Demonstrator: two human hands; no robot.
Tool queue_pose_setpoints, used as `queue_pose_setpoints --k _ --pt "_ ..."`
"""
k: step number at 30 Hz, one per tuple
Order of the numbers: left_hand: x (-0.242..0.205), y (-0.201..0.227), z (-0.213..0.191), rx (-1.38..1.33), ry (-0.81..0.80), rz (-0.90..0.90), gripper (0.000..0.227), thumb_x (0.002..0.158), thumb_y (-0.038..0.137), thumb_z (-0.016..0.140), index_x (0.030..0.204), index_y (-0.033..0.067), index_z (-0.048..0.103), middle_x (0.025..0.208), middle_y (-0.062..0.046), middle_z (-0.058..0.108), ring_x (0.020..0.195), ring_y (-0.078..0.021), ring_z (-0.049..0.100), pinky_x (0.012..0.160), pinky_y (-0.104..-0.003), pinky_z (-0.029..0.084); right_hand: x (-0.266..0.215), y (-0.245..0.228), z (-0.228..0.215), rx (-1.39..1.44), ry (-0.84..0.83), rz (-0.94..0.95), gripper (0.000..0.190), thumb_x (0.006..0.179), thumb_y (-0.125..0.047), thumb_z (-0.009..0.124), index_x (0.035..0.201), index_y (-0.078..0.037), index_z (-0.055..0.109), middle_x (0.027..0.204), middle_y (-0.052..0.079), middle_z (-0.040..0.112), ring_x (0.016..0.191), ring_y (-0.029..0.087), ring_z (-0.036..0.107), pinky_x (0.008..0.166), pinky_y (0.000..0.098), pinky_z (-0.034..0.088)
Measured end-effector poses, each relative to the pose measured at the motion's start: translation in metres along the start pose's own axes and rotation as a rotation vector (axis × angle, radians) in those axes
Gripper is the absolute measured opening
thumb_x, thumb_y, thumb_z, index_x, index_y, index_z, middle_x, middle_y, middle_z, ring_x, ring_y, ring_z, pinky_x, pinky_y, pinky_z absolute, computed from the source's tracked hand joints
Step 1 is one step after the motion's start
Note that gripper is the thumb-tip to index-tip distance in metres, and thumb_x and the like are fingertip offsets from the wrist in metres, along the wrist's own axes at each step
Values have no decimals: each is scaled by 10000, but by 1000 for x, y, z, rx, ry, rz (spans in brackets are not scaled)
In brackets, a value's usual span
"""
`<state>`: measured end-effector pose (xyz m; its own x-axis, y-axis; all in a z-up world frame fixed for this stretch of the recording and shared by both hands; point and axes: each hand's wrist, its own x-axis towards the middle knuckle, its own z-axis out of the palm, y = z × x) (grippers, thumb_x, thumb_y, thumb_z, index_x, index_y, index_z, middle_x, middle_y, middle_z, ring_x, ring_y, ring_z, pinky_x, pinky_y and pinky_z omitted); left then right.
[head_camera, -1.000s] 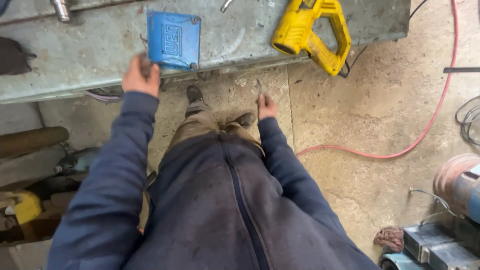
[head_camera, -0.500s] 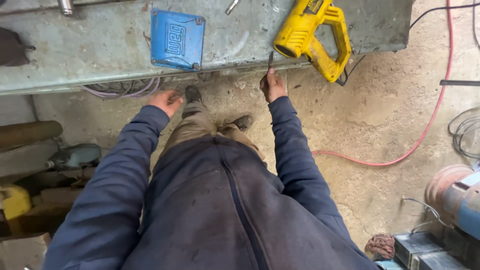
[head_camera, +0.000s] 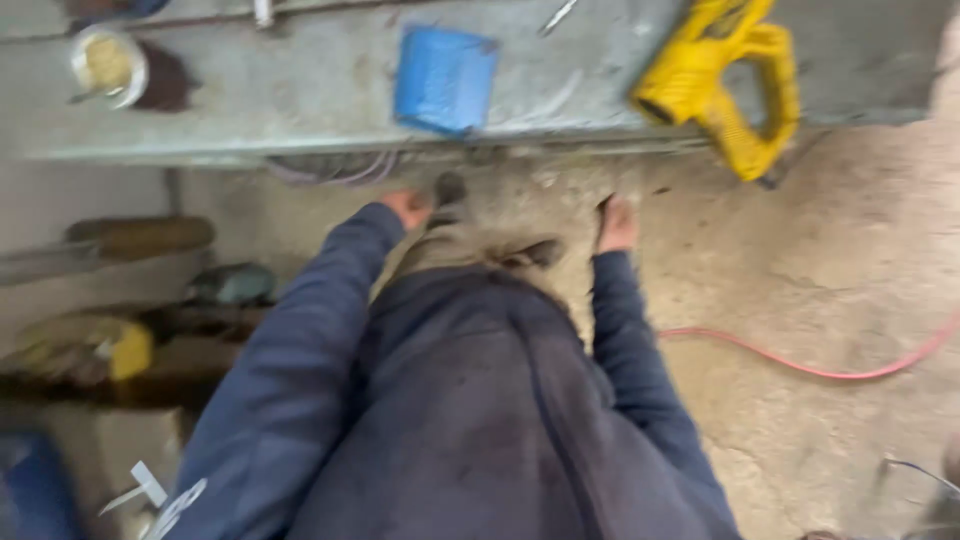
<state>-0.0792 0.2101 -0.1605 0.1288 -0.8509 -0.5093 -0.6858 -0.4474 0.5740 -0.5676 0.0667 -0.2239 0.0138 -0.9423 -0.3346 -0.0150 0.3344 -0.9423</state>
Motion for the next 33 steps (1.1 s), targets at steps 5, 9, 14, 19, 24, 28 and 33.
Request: queue_pose_setpoints --k 5,9,14,19,24,28,33 --pt "-15 65 -11 -21 -75 29 543 889 449 700 1276 68 687 1227 -183 716 1145 -368 672 995 -432 519 37 -79 54 -350 95 -100 457 1162 -367 548 1163 70 684 951 223 660 837 207 524 785 328 465" --pt "-36 123 -68 -74 -38 93 463 910 399 706 1242 75 693 1120 -161 751 1047 -347 711 919 -426 553 36 26 8 -483 89 -47 485 1131 -406 555 1192 67 646 1060 304 635 932 376 558 847 444 444" --pt "-59 128 -143 -29 154 165 403 934 355 731 1232 85 695 1046 -149 761 959 -348 735 839 -433 580 -75 114 -75 -467 87 501 617 1127 -572 521 1036 4 722 856 167 631 756 259 534 697 422 434" --pt "-52 132 -215 -35 339 353 360 962 175 705 1316 120 669 1160 -132 736 1039 -331 729 881 -419 591 -148 92 -100 -669 89 228 299 1044 -333 646 1045 -39 698 742 43 658 650 143 603 621 335 507" --pt "5 139 -253 -54 288 521 379 1017 148 688 1392 144 636 1344 -130 666 1195 -324 686 906 -399 581 -140 -68 -3 -708 42 216 265 1078 -287 620 993 -46 691 731 92 640 648 224 613 626 410 499" --pt "68 143 -247 -56 263 776 425 1059 227 698 1455 118 588 1480 -155 597 1331 -369 594 1070 -420 520 -138 -191 124 -822 -30 -78 267 1043 -280 690 1093 -19 667 802 194 657 713 372 641 661 454 509" --pt "116 119 -209 -47 271 979 502 1066 403 644 1458 95 585 1477 -149 601 1382 -365 565 1184 -473 415 -155 -256 246 -879 -13 -217 349 1008 -255 722 1284 -49 662 944 225 663 834 416 642 735 477 519"
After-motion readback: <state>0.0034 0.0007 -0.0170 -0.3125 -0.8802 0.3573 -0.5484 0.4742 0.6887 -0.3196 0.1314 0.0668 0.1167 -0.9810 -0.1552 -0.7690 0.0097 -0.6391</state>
